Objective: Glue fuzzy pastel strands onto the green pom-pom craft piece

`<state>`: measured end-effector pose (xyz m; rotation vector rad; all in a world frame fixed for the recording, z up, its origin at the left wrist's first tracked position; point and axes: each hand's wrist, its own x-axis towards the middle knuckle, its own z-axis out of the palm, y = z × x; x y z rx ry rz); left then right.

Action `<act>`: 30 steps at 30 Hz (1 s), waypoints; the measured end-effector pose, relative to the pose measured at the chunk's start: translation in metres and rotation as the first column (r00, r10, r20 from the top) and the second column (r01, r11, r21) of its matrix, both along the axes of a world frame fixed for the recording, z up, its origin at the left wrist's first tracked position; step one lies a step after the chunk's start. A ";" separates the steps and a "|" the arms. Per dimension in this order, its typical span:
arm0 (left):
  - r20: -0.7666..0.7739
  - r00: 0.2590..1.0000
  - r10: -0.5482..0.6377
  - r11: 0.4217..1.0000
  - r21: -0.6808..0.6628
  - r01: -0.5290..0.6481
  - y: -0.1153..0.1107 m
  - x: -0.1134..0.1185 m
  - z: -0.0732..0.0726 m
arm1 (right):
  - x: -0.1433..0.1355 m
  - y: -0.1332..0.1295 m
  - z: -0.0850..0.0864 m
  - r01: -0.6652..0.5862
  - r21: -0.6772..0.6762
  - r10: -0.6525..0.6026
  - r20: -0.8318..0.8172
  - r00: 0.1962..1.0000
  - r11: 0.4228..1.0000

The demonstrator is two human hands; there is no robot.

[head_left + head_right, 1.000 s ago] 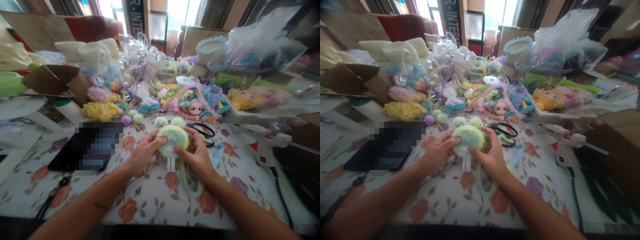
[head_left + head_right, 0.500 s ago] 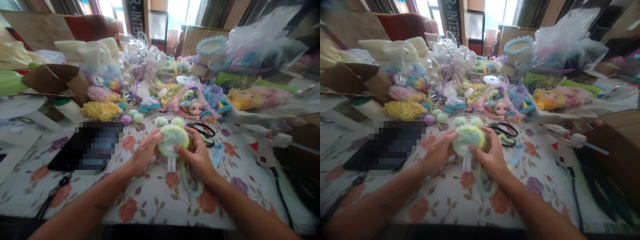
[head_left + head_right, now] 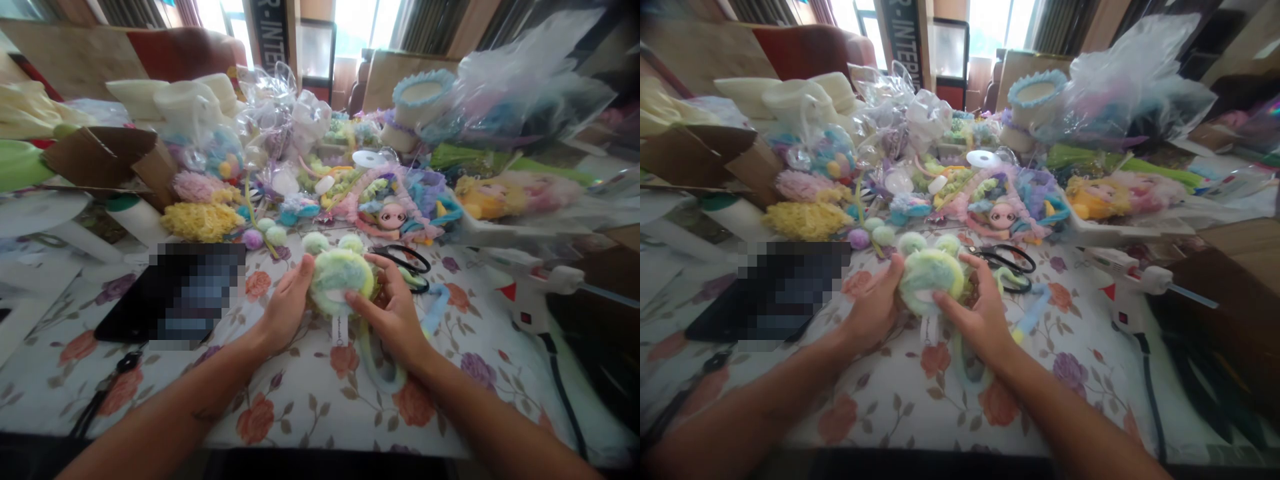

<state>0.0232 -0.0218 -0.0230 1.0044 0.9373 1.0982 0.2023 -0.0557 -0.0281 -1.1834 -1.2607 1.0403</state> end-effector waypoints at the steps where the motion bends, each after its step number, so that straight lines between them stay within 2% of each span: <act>1: 0.036 0.998 -0.043 0.999 -0.004 0.043 0.000 0.000 0.000 | 0.000 0.000 0.000 0.001 0.000 -0.001 0.006 1.000 1.000; 4: 0.014 0.992 -0.125 0.991 0.045 0.125 -0.001 -0.001 0.004 | -0.002 0.000 0.001 -0.026 0.000 0.026 -0.010 1.000 1.000; 7: -0.065 0.995 -0.082 0.993 0.084 0.087 -0.004 -0.001 0.008 | -0.003 0.000 0.003 -0.044 -0.007 0.044 -0.039 0.998 0.999; 11: -0.088 0.996 0.024 0.997 0.078 -0.017 -0.003 0.000 0.005 | -0.003 -0.001 0.007 -0.014 -0.033 0.014 -0.017 1.000 0.999; 13: -0.048 0.999 0.013 0.999 0.052 -0.010 -0.003 0.000 0.003 | -0.002 -0.001 0.007 0.013 -0.052 -0.012 0.005 1.000 0.999; 16: -0.011 0.995 -0.096 0.995 0.031 0.097 -0.003 0.000 0.005 | 0.000 0.000 0.005 0.049 -0.071 -0.049 0.002 0.999 0.996; 19: -0.008 0.991 -0.131 0.991 0.018 0.131 -0.005 0.001 0.006 | 0.001 0.002 0.005 0.055 -0.078 -0.057 -0.027 0.998 0.995; 22: 0.144 0.983 -0.111 0.992 -0.039 0.118 -0.003 0.003 0.000 | 0.004 0.005 0.008 0.084 -0.072 -0.086 -0.026 0.996 0.994; 26: 0.261 0.965 0.000 0.961 -0.266 0.072 0.004 0.003 -0.003 | 0.014 0.012 0.012 0.273 -0.006 -0.272 0.032 0.962 0.962; 28: 0.304 0.952 -0.035 0.928 -0.343 0.144 0.005 0.001 0.002 | 0.019 0.014 0.012 0.356 0.082 -0.361 0.057 0.931 0.931; 30: 0.340 0.935 -0.098 0.916 -0.337 0.218 0.004 -0.001 0.009 | 0.021 0.013 0.011 0.372 0.240 -0.402 0.091 0.911 0.897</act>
